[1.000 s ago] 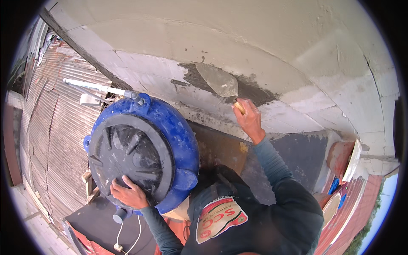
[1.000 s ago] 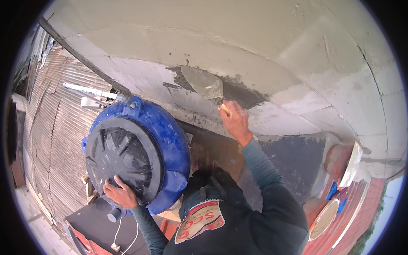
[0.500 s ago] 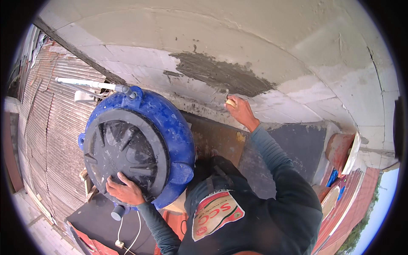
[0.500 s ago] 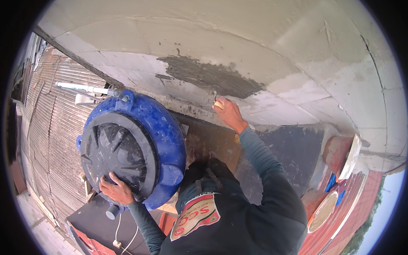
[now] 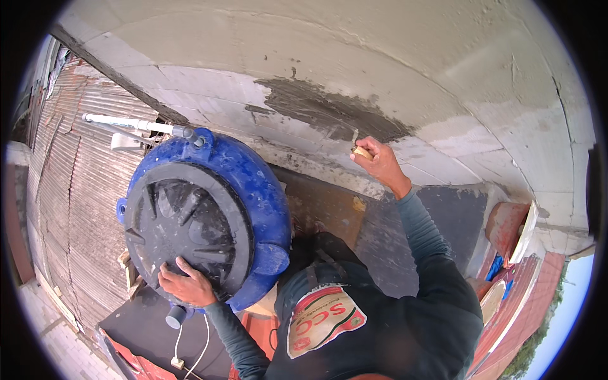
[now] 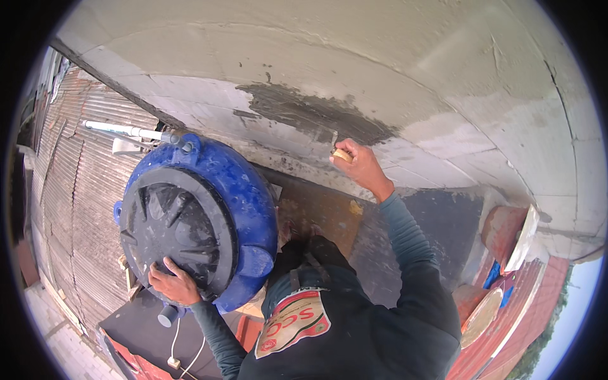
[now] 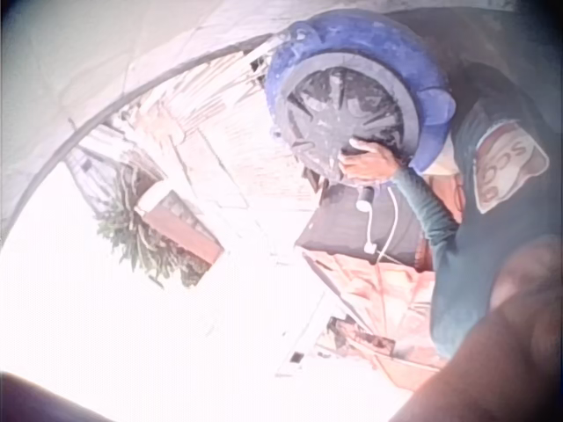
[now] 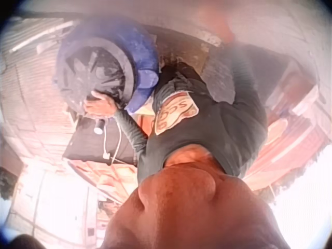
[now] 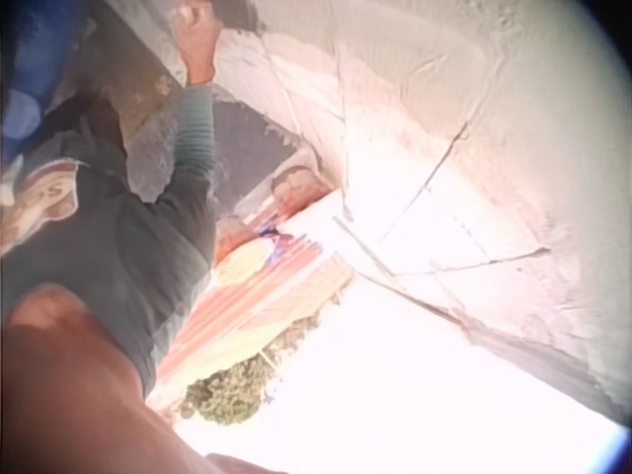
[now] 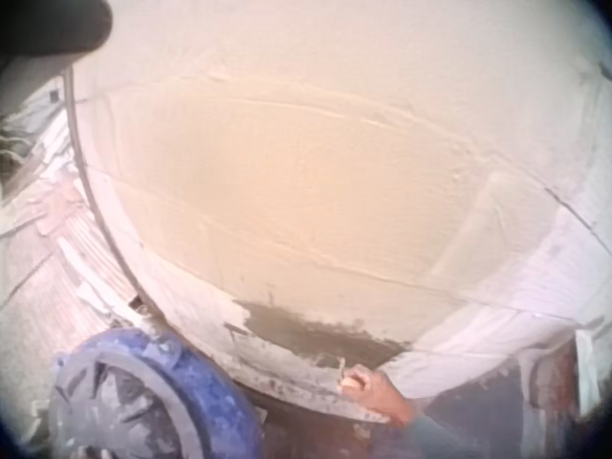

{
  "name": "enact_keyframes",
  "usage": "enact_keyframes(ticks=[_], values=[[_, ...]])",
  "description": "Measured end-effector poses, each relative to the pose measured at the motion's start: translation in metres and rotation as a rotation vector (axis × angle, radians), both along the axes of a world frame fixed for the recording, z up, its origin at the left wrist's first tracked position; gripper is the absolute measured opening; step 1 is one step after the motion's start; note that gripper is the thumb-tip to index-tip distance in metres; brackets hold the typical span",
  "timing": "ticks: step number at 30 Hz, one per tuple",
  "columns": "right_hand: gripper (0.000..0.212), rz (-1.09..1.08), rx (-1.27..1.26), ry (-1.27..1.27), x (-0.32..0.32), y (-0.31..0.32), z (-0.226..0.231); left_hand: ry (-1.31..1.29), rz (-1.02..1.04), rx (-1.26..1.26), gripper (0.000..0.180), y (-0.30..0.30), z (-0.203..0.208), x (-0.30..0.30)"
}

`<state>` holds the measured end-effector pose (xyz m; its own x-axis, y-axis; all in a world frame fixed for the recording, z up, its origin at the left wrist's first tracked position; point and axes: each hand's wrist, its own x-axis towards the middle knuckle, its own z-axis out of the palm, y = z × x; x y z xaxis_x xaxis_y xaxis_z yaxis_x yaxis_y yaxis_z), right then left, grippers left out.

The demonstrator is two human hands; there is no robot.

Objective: The person applies wet cement to a block wall using a trowel and a hawk, then scrapes and smooths the surface. They also refill their trowel from a bucket of cement on the ground.

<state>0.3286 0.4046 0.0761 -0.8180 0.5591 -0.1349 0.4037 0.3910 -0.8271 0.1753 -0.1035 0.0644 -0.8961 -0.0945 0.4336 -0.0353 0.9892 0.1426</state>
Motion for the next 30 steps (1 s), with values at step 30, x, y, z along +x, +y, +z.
enact_keyframes(ticks=[30], values=[[0.039, 0.130, 0.141, -0.148, -0.030, -0.020, -0.040, 0.001, -0.008, 0.005, 0.050, 0.000, -0.001, 0.000]])
